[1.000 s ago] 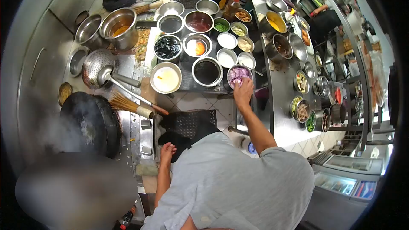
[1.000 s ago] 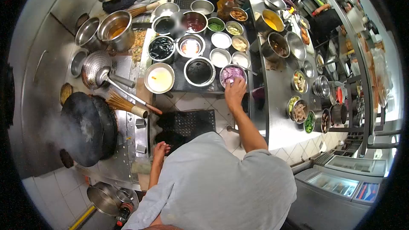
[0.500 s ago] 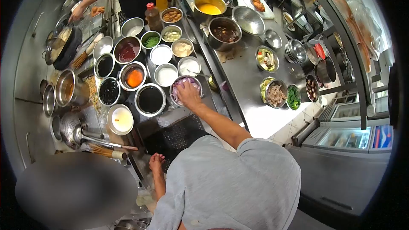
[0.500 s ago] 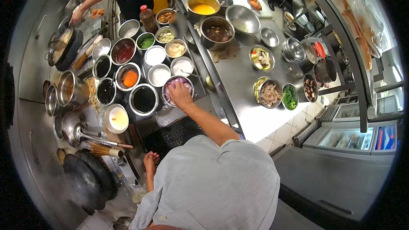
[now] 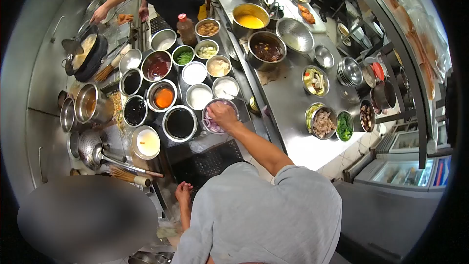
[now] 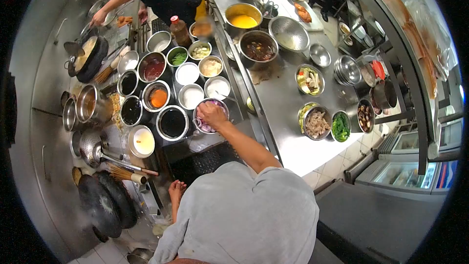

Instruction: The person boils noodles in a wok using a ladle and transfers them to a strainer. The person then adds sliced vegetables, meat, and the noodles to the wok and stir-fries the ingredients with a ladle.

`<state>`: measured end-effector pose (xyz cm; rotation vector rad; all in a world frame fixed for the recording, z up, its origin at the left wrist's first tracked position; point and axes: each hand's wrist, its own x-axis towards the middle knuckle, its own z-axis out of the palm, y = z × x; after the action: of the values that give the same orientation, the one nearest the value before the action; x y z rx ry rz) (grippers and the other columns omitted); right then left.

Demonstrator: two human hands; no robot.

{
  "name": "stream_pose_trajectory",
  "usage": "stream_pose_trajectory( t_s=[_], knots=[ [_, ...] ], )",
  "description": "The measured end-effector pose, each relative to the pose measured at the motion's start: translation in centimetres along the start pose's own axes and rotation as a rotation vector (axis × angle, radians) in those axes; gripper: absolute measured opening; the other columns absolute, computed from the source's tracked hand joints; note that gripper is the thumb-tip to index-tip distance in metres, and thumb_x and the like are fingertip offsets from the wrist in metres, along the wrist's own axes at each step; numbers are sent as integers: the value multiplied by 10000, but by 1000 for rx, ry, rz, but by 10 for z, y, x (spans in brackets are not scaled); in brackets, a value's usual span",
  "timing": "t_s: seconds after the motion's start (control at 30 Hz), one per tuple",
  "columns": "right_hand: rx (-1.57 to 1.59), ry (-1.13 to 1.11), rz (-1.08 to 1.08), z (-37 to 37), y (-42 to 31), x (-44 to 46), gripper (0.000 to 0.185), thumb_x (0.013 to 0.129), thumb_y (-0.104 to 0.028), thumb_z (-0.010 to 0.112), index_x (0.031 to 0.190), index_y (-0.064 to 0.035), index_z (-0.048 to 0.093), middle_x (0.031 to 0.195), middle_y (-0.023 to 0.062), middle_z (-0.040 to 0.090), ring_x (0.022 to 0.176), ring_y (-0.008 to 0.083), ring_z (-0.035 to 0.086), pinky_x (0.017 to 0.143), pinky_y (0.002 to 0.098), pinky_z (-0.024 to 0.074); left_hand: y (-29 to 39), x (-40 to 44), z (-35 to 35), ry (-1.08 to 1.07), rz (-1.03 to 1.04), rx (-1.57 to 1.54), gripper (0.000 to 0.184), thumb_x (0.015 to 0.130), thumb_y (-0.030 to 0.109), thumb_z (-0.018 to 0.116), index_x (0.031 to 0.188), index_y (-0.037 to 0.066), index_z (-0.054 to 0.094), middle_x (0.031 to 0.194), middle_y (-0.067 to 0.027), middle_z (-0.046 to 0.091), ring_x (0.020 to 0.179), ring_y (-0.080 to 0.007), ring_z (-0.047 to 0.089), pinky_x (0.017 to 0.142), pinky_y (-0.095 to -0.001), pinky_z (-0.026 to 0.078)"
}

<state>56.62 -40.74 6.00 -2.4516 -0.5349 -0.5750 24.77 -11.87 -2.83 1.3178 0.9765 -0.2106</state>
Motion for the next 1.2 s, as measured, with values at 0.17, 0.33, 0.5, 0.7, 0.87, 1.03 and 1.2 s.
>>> stream_pose_trajectory(
  t_s=[0.17,0.33,0.5,0.7,0.87,1.03,1.2],
  knots=[
    [196,44,219,25,21,-5,216,880,-255,669,824,-47,650,742,121,659,680,331,660,635,420,529,-21,6,-30,3,29,-20,281,977,100,585,1209,-50,534,977,-141,656,773,-195,668,718,-324,581],
    [553,321,774,5,25,9,200,899,-209,656,815,-28,668,706,46,628,623,147,572,587,309,459,-33,3,-61,15,-8,-55,293,977,107,584,1223,-41,525,981,-130,655,777,-189,666,713,-316,578],
    [1083,461,1109,-25,-1,31,169,968,-242,561,913,-98,630,663,-38,519,534,63,480,398,221,359,-32,-14,-91,29,18,-97,291,970,105,591,1223,-26,537,965,-106,663,785,-157,655,692,-273,550],
    [1622,-170,909,-16,-180,111,202,957,-295,603,945,-93,595,646,-7,510,489,73,470,365,223,358,-36,-31,-108,189,67,-206,402,919,161,656,1257,-32,556,1003,-110,682,781,-145,664,629,-248,518],
    [1521,-629,359,85,-426,125,207,971,-248,604,878,-66,631,698,-42,506,614,35,452,529,203,359,-45,-48,-122,344,153,6,408,942,228,619,1265,-16,570,1015,-142,690,878,-207,684,776,-330,537],
    [1287,-799,-159,195,-620,65,208,967,-218,592,872,-52,672,680,-32,544,590,53,478,516,236,391,-65,-70,-143,498,176,36,415,929,268,629,1240,-5,592,976,-148,693,898,-237,679,812,-351,530],
    [785,-869,-737,245,-686,36,178,911,-184,630,989,-35,688,885,192,697,802,376,683,737,423,529,-81,-105,-169,639,211,12,302,937,236,588,1116,-6,617,923,-143,684,853,-240,668,791,-347,525]
  ],
)
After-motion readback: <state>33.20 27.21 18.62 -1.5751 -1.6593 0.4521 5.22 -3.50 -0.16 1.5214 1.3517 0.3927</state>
